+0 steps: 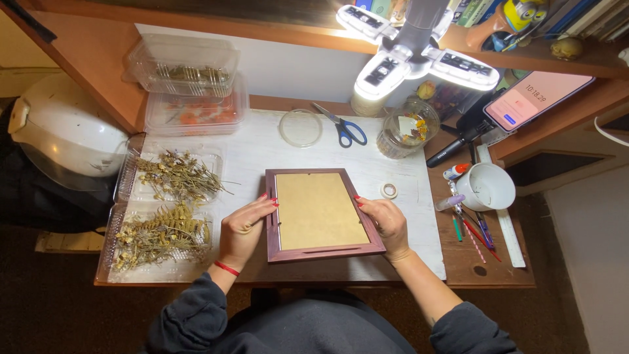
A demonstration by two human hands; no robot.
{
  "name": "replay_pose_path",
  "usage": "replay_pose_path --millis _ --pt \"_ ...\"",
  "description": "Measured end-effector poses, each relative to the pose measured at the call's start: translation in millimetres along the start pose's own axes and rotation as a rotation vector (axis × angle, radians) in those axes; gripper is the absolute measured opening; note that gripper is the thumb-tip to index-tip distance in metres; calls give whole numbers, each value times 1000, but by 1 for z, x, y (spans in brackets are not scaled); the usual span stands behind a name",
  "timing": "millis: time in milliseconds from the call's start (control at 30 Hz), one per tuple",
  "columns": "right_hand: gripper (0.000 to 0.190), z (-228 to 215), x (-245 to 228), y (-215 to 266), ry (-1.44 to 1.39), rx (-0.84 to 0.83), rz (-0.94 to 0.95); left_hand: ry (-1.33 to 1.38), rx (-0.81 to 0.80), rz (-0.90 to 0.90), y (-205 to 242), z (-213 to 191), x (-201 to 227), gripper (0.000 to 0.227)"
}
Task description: Insert a prepared arrangement of pressed flowers and plants into a picture frame, assemble the backing, and store the finished piece.
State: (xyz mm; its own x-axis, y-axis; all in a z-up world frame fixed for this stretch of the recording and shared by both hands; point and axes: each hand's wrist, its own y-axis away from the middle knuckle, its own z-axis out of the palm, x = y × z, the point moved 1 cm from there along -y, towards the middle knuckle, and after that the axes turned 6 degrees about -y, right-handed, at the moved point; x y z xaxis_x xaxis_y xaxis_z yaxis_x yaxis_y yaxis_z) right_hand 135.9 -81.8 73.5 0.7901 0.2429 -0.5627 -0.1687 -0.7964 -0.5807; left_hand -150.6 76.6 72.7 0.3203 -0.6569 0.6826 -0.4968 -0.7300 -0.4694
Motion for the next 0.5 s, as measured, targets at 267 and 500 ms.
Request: replay_pose_path --millis 267,500 --pt "29 4 -1 -2 -39 13 59 15 -25 -19 -2 0 -5 36" --pt "38 -16 -5 -30 -83 -144 46 36 -131 63 -20 -8 -10 39"
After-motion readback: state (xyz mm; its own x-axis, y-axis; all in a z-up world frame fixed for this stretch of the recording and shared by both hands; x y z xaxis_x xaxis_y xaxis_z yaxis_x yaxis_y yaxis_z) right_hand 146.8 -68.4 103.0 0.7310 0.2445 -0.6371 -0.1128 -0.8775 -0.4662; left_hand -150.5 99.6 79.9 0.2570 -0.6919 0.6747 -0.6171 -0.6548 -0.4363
